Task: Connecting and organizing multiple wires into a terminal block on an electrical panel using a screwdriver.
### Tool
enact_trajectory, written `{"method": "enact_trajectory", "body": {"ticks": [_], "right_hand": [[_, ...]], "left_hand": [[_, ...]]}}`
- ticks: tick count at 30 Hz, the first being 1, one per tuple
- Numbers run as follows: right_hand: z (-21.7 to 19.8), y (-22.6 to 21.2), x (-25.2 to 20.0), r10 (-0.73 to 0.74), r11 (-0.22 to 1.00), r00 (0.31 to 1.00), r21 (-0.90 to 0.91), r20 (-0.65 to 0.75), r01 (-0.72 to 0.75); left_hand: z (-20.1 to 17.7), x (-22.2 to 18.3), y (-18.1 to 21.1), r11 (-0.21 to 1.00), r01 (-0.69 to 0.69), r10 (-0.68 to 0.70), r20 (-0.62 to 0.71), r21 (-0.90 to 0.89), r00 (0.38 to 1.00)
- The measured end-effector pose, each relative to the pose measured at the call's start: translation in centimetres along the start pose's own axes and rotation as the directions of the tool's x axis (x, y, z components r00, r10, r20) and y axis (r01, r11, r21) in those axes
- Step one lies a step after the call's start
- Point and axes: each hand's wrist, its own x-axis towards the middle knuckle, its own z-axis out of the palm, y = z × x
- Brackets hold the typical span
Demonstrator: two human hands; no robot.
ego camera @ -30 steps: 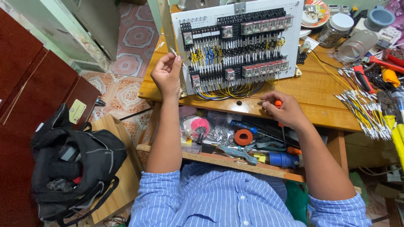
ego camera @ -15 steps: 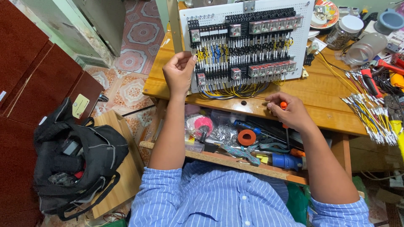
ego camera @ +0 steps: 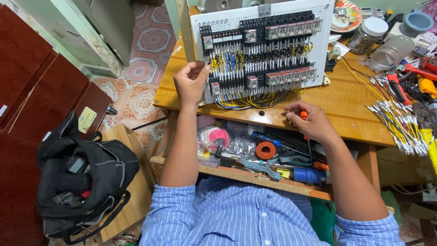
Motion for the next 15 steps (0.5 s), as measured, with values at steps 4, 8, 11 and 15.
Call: {"method": "enact_trajectory", "body": {"ticks": [4, 8, 11, 15], "right_hand": [[-0.14, -0.32, -0.05, -0.005, 1.000, 1.000, -0.020, -0.011, 0.005], [-0.41, -0.16, 0.10, -0.032, 0.997, 0.999, -0.066, -0.003, 0.032], [-0.43, 0.15, 0.12, -0.040, 0.997, 0.999, -0.070, 0.008, 0.041], [-0.49, -0.16, 0.12, -0.039, 0.997, 0.999, -0.072, 0.021, 0.041]], "left_hand": [[0.20, -0.19, -0.01, 1.000, 0.018, -0.018, 0.042, -0.004, 0.999], [0.46, -0.11, 0.22, 0.999, 0.025, -0.026, 0.023, 0.032, 0.999], [0.56, -0.32, 0.07, 0.997, 0.000, 0.000, 0.004, 0.079, 1.000], [0.47, -0.25, -0.43, 0.982, -0.083, 0.088, -0.022, 0.170, 0.996]]}}
